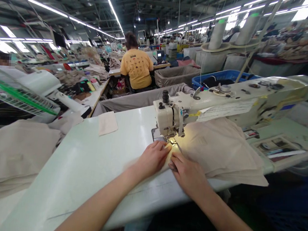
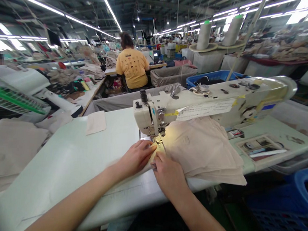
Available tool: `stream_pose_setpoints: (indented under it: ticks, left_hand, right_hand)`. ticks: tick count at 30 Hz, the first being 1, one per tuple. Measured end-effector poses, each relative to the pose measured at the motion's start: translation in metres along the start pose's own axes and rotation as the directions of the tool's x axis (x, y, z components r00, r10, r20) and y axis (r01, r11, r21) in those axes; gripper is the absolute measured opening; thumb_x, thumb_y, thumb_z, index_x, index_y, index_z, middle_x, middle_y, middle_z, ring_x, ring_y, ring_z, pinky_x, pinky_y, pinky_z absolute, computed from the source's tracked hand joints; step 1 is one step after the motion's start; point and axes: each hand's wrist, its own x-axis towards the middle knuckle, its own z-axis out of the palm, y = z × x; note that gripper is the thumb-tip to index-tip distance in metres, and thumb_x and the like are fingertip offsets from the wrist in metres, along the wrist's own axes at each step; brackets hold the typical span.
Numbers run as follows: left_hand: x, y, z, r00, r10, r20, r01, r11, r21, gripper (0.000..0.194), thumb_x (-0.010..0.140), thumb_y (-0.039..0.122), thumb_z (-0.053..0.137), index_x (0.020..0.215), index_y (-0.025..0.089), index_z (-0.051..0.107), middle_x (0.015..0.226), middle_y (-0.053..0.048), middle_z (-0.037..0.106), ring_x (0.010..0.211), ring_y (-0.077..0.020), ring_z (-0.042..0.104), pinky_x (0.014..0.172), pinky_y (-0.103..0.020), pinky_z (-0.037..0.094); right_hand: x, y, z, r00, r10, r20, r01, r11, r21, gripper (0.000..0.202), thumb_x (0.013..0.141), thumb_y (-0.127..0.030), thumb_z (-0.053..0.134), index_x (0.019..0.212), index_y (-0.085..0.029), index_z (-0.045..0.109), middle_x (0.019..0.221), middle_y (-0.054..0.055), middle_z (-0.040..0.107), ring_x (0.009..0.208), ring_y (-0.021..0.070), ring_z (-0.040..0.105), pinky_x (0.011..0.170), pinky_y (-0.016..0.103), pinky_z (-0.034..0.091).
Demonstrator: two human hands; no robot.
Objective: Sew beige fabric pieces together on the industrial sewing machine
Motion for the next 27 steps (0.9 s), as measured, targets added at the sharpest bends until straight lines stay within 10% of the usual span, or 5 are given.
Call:
stream_pose_setpoints:
  ticks: [18,27]
  left_hand:
    - [-0.001,-0.015,0.000,0.999,0.035,-0.015,-0.035,0.999,0.039,0.035,0.097,0.017,0.051,0.131,0.021,0.058,0.129,-0.012,0.062,0.119,-0.0274,0.057,0.097,-0.044,0.051]
    - [-0.019,0.024,-0.005,0.989,0.150,0.017,-0.147,0.982,-0.121,0.023,0.100,0.020,0.044,0.112,0.017,0.064,0.111,-0.011,0.067,0.106,-0.0240,0.064,0.094,-0.040,0.056]
  right_hand:
    - [-0.001,-0.006,0.003,0.999,0.045,-0.019,-0.045,0.999,0.018,0.022,0.098,-0.021,0.055,0.117,-0.022,0.065,0.133,0.007,0.066,0.097,0.0197,0.073,0.075,0.028,0.057]
    - [-0.019,0.005,0.006,0.999,-0.021,-0.033,0.022,0.999,0.023,0.034,0.095,-0.018,0.054,0.127,-0.019,0.063,0.132,0.011,0.067,0.097,0.0221,0.073,0.080,0.032,0.059]
